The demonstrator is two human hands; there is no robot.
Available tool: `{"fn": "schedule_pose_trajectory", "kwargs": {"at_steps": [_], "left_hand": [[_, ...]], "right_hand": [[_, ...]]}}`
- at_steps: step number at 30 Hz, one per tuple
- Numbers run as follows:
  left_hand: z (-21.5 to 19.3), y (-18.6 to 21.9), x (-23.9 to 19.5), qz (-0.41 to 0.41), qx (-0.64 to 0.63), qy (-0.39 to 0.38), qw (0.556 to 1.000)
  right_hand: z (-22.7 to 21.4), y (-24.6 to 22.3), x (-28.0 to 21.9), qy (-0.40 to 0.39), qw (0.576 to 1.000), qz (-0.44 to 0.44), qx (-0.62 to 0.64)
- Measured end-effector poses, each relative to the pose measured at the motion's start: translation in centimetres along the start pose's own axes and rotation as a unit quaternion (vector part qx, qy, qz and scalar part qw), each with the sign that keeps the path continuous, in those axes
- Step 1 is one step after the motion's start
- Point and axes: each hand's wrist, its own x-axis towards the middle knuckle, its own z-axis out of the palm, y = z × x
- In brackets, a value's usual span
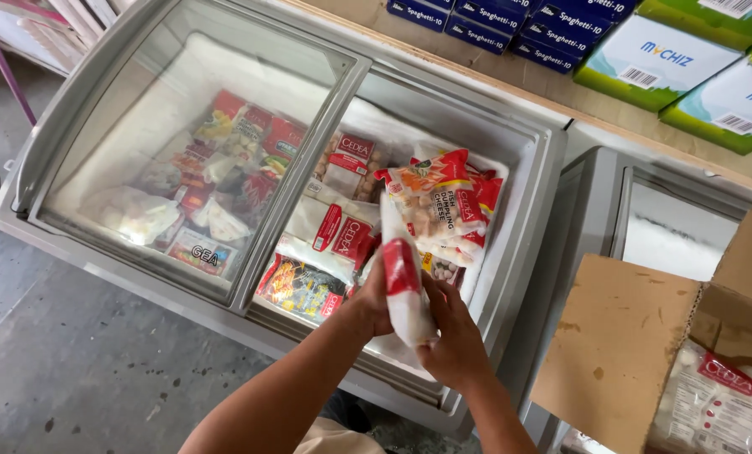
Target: Organizing and wiping down frozen food packets within grocery store chest freezers and a cardboard box.
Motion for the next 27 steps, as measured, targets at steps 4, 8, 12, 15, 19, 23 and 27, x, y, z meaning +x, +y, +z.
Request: {"fn": "schedule_pose_trajectory", "kwargs": {"at_steps": [4, 8, 12, 15, 19, 23, 27], "left_hand": [[1.2, 3.1, -0.6, -0.054, 0.001, 0.036, 0.998], [1.5, 5.5, -3.3, -0.016, 0.389, 0.296, 0.872], [-3.0, 4.4, -1.1, 0.105, 0.370, 0.212, 0.898], [-5.0, 2.5, -0.2, 0.093, 0.274, 0.107, 0.951], [-5.2, 1.1, -1.2, 0.015, 0.015, 0.005, 1.000], [-5.6, 0.6, -1.8, 0.049, -0.117, 0.078, 0.989], [-6.2, 0.2, -3.1, 0.049, -0.077, 0.156, 0.983]], "right_hand": [[3.2, 6.6, -0.3, 0.070, 0.993, 0.016, 0.098], [2.1, 10.7, -0.9, 0.070, 0.908, 0.239, 0.339], [-2.3, 11.3, 1.2, -0.038, 0.918, 0.239, 0.315], [-3.0, 10.5, 2.2, -0.123, 0.852, 0.291, 0.416], [-3.9, 7.7, 1.6, -0.139, 0.697, 0.326, 0.624], [0.6, 10.6, -0.2, -0.119, 0.665, 0.266, 0.688], [5.2, 14.4, -0.3, -0.006, 0.778, 0.372, 0.506]]}}
